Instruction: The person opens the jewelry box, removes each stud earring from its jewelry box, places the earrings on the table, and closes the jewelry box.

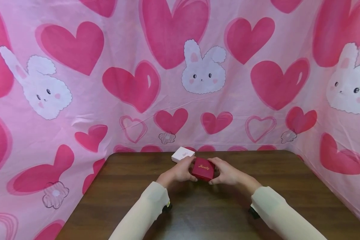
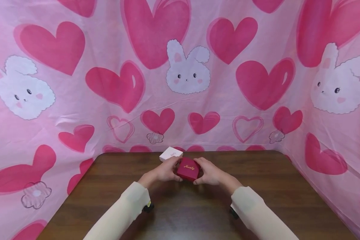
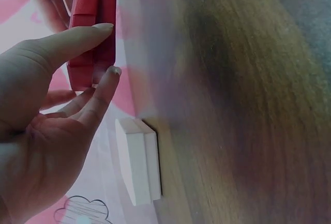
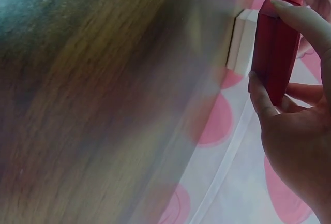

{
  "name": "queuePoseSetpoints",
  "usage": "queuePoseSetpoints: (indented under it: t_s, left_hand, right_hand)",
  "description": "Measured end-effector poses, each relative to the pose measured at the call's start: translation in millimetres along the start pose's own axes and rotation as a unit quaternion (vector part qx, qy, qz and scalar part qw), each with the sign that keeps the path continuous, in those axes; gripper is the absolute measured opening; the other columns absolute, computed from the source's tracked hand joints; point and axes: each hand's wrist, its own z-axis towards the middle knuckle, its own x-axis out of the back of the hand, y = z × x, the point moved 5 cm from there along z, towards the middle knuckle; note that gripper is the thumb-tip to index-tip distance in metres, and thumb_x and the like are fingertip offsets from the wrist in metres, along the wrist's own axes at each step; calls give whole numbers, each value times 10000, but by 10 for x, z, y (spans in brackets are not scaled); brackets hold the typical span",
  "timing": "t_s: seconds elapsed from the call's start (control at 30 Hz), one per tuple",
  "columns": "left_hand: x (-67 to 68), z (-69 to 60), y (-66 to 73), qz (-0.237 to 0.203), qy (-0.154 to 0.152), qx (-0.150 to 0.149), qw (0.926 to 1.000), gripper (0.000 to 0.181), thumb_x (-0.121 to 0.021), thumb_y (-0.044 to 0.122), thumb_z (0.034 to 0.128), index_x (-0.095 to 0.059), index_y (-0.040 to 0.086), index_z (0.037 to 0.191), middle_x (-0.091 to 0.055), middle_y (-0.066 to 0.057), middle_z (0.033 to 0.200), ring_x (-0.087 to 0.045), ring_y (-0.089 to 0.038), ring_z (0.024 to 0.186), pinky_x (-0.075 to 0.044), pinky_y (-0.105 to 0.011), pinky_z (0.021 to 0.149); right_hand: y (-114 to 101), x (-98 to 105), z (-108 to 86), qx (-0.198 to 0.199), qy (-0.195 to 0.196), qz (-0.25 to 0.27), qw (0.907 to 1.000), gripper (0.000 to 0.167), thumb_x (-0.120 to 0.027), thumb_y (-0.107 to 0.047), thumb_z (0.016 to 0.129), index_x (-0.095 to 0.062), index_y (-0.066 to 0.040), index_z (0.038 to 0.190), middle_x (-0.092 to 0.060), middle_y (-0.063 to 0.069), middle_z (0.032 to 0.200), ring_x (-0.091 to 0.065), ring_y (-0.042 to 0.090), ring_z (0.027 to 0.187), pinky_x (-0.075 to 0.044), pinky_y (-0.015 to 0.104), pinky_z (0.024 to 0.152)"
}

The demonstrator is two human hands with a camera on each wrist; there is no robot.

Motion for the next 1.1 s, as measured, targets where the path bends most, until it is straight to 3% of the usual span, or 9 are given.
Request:
queuePoseSetpoints:
  t_s: [0.27,0.47,0.57,0.73,1.1]
  left_hand:
    - [-37,-67,42,26,-106,89,9999,900,-922,129,740,-422,34,1482,-524,-102,1328,-593,-195,1078,-498,-316,999]
    - [-88,-112,74,276,-273,162,9991,966,-916,168,743,-373,28,1530,-476,-117,1469,-502,-239,1279,-402,-385,1126]
    - [-113,-126,67,239,-316,198,9990,985,-915,153,739,-357,28,1542,-445,-113,1506,-476,-243,1317,-405,-371,1127]
    - [-152,-147,32,118,-343,244,9990,980,-913,134,740,-359,17,1540,-442,-108,1480,-484,-249,1288,-451,-337,1079]
    - [-228,-217,40,482,-366,163,9980,973,-930,174,718,-396,-22,1508,-480,-124,1401,-483,-241,1264,-398,-352,1123]
  right_hand:
    - [-9,-35,-81,-24,-169,-36,9998,910,-909,-217,754,-417,46,1473,-530,144,1333,-603,241,1081,-537,449,951]
    - [-56,-37,-144,20,-231,-218,9995,905,-912,-243,736,-445,29,1462,-542,109,1332,-577,231,1107,-523,454,966]
    - [-82,-40,-166,76,-272,-239,9993,912,-911,-239,728,-446,37,1462,-540,108,1341,-565,242,1132,-513,467,978]
    - [-86,-69,-184,71,-402,-243,9989,905,-898,-240,751,-432,49,1472,-529,117,1359,-576,243,1137,-505,469,990]
    - [-62,-148,-220,-21,-620,-303,9976,899,-894,-222,765,-420,9,1493,-521,89,1395,-525,263,1227,-448,536,1049]
